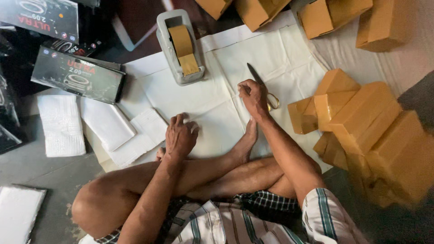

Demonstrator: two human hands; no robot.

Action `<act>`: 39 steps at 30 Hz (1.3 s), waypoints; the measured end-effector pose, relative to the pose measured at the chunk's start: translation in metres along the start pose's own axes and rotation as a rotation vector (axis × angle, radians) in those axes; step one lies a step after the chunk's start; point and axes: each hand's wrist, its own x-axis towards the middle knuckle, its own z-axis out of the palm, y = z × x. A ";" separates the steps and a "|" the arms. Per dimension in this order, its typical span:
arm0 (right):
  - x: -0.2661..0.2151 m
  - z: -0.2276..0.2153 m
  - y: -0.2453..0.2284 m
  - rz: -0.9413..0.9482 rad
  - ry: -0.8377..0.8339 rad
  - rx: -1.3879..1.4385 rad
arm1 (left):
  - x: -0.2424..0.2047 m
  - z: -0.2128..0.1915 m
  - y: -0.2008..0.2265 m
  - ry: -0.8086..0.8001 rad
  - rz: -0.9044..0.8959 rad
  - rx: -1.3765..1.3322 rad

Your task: The person sits on the floor and packs a small cardboard box. They place white foam sheets inside, add a product box, close the flaps, and seal the box with clear packing tape.

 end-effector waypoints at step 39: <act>-0.108 -0.162 -0.069 -0.755 -0.200 -0.648 | 0.013 -0.020 -0.018 0.354 -0.513 -0.923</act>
